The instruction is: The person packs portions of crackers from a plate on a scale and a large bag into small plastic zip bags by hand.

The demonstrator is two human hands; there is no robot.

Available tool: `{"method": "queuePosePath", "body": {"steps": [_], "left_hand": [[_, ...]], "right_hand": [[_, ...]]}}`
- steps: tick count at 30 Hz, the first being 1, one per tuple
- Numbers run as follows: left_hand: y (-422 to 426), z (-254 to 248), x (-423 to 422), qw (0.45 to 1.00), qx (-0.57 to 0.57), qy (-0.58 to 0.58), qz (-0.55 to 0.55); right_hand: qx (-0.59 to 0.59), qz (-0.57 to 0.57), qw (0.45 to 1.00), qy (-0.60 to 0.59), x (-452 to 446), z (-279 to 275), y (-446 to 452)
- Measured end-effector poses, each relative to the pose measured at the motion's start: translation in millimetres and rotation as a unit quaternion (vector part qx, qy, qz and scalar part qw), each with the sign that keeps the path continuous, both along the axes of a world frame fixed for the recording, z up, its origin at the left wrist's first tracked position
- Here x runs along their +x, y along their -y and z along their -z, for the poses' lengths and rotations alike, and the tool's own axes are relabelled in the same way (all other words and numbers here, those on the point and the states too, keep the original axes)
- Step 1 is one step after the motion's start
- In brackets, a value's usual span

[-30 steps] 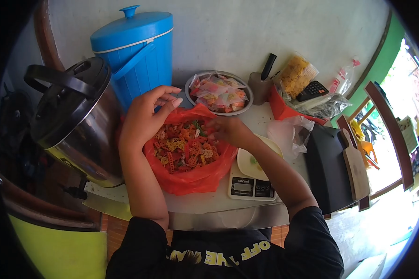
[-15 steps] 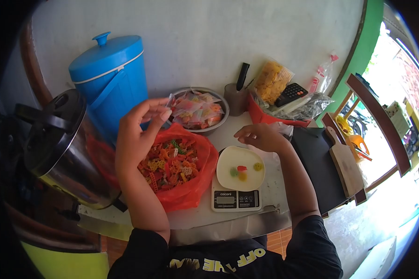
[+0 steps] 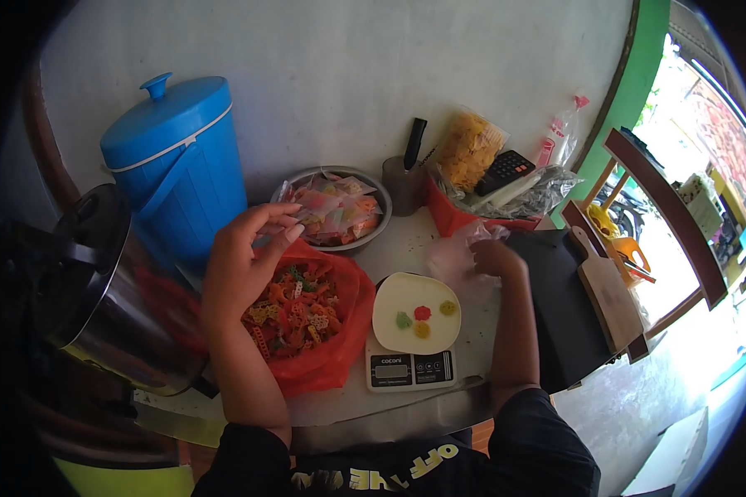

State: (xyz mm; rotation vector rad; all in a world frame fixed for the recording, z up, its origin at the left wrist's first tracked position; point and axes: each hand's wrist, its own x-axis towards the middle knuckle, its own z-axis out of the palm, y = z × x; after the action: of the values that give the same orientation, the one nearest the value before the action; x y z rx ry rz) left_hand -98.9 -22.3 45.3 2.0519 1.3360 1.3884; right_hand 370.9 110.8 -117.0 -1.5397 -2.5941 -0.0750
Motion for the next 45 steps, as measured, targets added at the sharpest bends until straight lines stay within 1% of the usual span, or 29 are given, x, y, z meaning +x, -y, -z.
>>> {"method": "queuePosePath", "body": {"steps": [1,3,6,9,12,15,17,18,21,24,25,27,30,32,33,36,39,42,45], "left_hand": [[-1,1,2,1.0,0.007,-0.005,0.004],[-2,3,7,1.0,0.021,-0.017,0.012],[-2,6,14,0.999,0.025,-0.024,0.014],[-6,10,19,0.999,0.026,-0.031,0.03],[-7,11,29,0.998,0.017,-0.033,0.042],[-8,13,39,0.997,0.027,-0.047,0.048],[-10,16,44,0.996,0.024,-0.06,0.061],[-9,15,47,0.995,0.022,-0.067,0.066],[4,6,62,0.992,0.077,-0.08,0.054],[12,-3,81,0.992,0.091,-0.036,0.084],[11,-3,87,0.992,0.075,-0.022,0.097],[4,3,98,0.991,0.044,0.007,0.122],[-4,17,109,0.987,-0.045,0.01,0.152],[-26,50,113,0.959,-0.073,0.126,0.244],[-29,53,116,0.936,-0.088,0.184,0.288],[-27,48,111,0.932,-0.16,0.23,0.229],[-31,52,106,0.937,-0.123,0.259,0.202],[-32,49,103,0.929,-0.083,0.31,0.186],[-29,47,103,0.928,-0.038,0.315,0.196]], "right_hand": [[-0.009,-0.002,1.0,0.02,-11,1,0],[-0.127,0.129,0.98,0.079,-45,3,0],[0.026,0.073,0.995,-0.062,-48,5,-4],[0.028,0.024,0.997,-0.07,-42,-19,-1],[0.066,0.08,0.991,-0.086,-36,-50,14],[0.042,0.162,0.962,-0.214,-40,-85,41],[0.059,0.192,0.951,-0.236,-44,-107,62],[0.068,0.206,0.945,-0.247,-44,-113,67],[0.092,0.226,0.929,-0.277,-38,-118,67],[0.114,0.126,0.902,-0.396,-39,-131,76],[0.091,0.081,0.878,-0.463,-41,-133,77],[0.044,-0.011,0.81,-0.585,-51,-136,78],[0.04,-0.115,0.715,-0.689,-86,-135,82],[0.024,-0.172,0.708,-0.685,-105,-131,85],[0.014,-0.2,0.703,-0.682,-112,-128,87],[-0.01,-0.276,0.753,-0.598,-128,-128,95],[-0.091,-0.218,0.767,-0.597,-144,-133,107],[-0.06,-0.232,0.827,-0.508,-150,-129,104],[-0.084,-0.237,0.818,-0.517,-153,-126,106]]}}
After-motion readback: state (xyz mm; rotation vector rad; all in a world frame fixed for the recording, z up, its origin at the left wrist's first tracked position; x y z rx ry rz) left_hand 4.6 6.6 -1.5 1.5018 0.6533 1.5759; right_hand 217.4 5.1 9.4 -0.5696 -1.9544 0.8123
